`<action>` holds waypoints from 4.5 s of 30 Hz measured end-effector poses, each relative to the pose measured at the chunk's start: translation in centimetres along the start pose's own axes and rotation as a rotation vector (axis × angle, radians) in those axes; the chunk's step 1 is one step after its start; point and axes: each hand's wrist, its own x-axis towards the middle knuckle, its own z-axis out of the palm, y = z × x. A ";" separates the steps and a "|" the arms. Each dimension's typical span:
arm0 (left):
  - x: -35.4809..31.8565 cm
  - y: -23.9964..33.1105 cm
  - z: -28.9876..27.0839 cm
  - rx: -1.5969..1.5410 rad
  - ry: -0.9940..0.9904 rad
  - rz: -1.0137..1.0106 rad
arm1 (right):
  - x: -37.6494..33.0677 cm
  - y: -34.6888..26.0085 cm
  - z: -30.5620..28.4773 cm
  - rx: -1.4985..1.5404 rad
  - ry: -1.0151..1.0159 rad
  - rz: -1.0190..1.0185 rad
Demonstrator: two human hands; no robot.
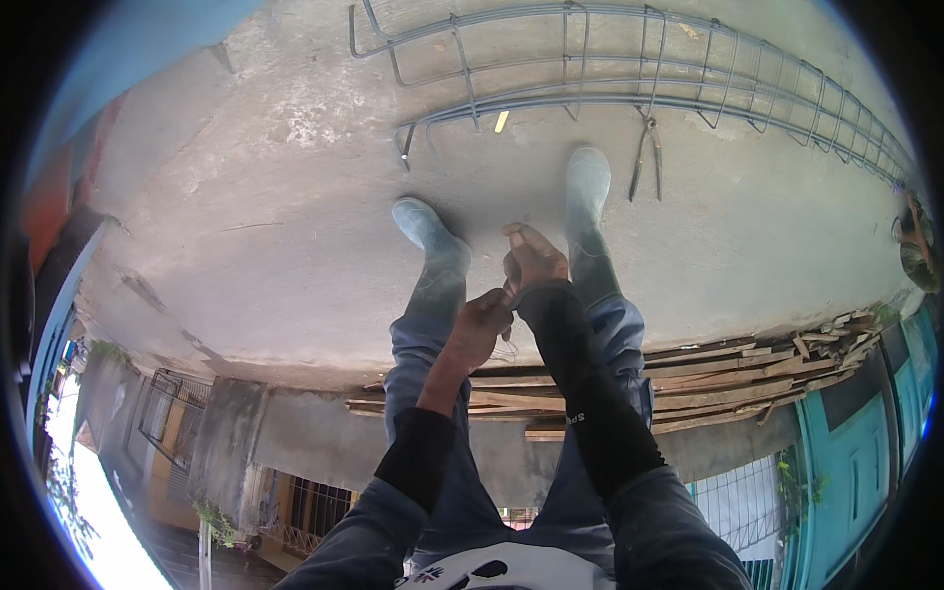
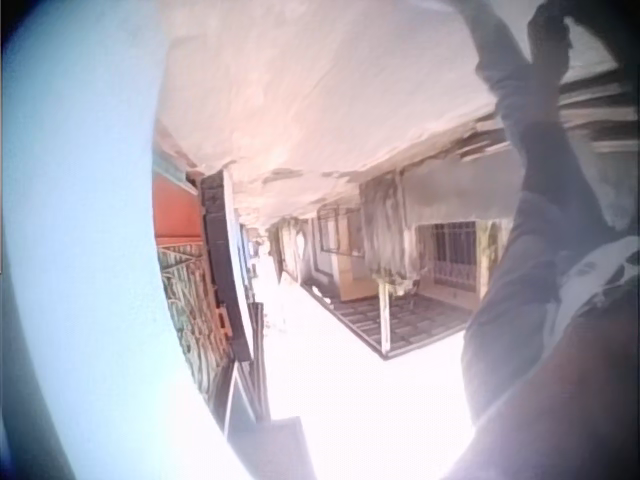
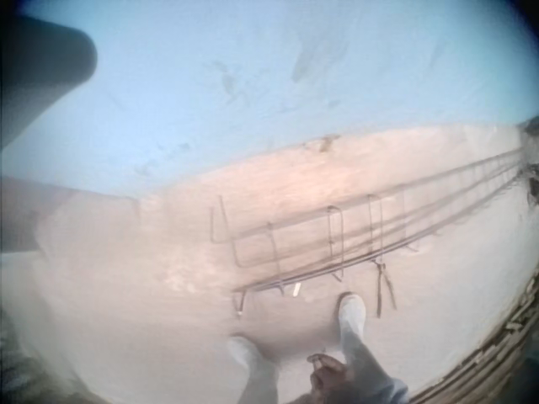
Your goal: The person ties a long rebar cage on a concrete floor using wire and pliers. They move along the cage, securing intersections with wire ties, and occasionally adjust the cage position. Another person is visible nearby at times.
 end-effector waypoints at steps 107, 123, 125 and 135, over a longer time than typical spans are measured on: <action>14.6 27.2 -16.8 1.058 0.362 1.264 | 27.1 -14.9 10.2 -0.296 0.001 -0.455; 19.3 23.9 -9.9 1.134 0.460 1.239 | 26.2 -15.0 10.4 -0.477 0.098 -0.467; 19.3 24.2 -8.8 1.271 0.740 1.457 | 26.0 -14.9 10.8 -0.261 0.023 -0.437; 21.6 26.7 -8.9 1.391 0.778 0.947 | 25.2 -15.2 10.2 -0.147 -0.040 -0.408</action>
